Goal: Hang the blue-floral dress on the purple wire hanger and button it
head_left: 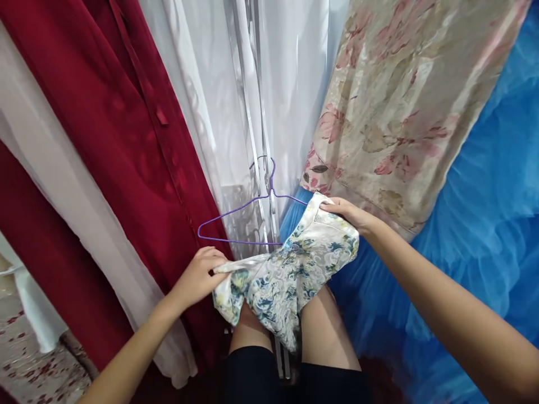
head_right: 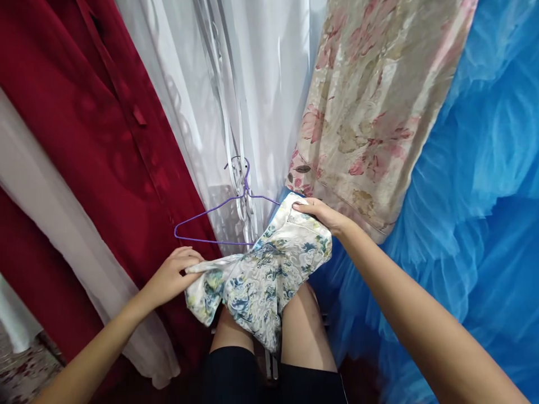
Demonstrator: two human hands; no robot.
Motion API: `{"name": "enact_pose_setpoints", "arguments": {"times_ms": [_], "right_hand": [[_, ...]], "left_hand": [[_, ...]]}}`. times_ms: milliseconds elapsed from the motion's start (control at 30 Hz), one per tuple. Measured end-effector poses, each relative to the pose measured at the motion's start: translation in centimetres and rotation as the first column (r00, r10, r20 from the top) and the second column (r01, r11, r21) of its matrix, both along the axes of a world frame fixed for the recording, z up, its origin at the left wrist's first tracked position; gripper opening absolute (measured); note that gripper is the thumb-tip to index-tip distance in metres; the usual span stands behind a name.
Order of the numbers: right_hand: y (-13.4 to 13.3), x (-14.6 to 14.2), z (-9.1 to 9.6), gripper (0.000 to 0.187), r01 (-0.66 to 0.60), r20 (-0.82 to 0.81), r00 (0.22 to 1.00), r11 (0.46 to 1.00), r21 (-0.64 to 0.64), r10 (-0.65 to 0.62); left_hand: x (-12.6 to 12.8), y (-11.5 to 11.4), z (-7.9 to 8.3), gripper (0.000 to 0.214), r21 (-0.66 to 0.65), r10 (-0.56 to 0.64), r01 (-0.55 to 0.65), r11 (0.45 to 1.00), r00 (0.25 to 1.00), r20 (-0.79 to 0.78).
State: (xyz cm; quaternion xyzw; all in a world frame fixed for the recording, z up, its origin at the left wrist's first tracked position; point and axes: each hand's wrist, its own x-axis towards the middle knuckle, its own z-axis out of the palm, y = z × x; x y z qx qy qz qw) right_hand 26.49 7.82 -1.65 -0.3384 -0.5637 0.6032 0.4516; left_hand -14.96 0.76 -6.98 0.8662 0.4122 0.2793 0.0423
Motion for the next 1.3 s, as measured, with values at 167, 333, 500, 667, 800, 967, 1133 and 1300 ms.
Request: {"name": "enact_pose_setpoints", "arguments": {"times_ms": [167,333,500,667,800,967,1133,1300], "right_hand": [[-0.3,0.2,0.1,0.028,-0.066,-0.017,0.998,0.997,0.031,0.067],[-0.3,-0.6,-0.3,0.027,-0.072,-0.026,0.997,0.997,0.017,0.073],[-0.5,-1.0,-0.5,0.025,-0.100,-0.073,0.993,0.993,-0.060,0.095],[-1.1,-1.7,0.2,0.019,-0.083,-0.052,0.996,0.983,-0.163,0.076],[-1.9,-2.8,0.9,0.024,-0.086,-0.045,0.996,0.959,-0.269,0.076],[-2.4,-3.5,1.2,0.028,-0.099,-0.064,0.994,0.951,-0.293,0.084],[-3.1,-3.4,1.3,0.023,-0.083,-0.090,0.994,0.935,-0.346,0.055],[-3.3,-2.6,1.3,0.023,-0.054,-0.054,0.998,0.923,-0.380,0.036]], "left_hand": [[-5.3,4.1,0.2,0.026,-0.071,0.206,-0.208,0.975,0.978,-0.035],[-4.8,6.9,3.4,0.027,0.166,0.343,-0.341,0.925,0.939,0.018],[-4.2,6.2,3.9,0.038,0.285,0.344,-0.333,0.899,0.939,0.013],[-6.4,4.1,3.8,0.040,0.382,0.414,-0.352,0.855,0.906,-0.092],[-7.9,3.4,5.3,0.037,0.470,0.461,-0.358,0.807,0.879,-0.121],[-8.6,3.1,6.1,0.036,0.487,0.481,-0.339,0.805,0.853,-0.203],[-8.9,2.5,5.2,0.035,0.444,0.433,-0.315,0.839,0.881,-0.192],[-9.1,2.1,6.1,0.031,0.435,0.402,-0.300,0.849,0.901,-0.162]]}}
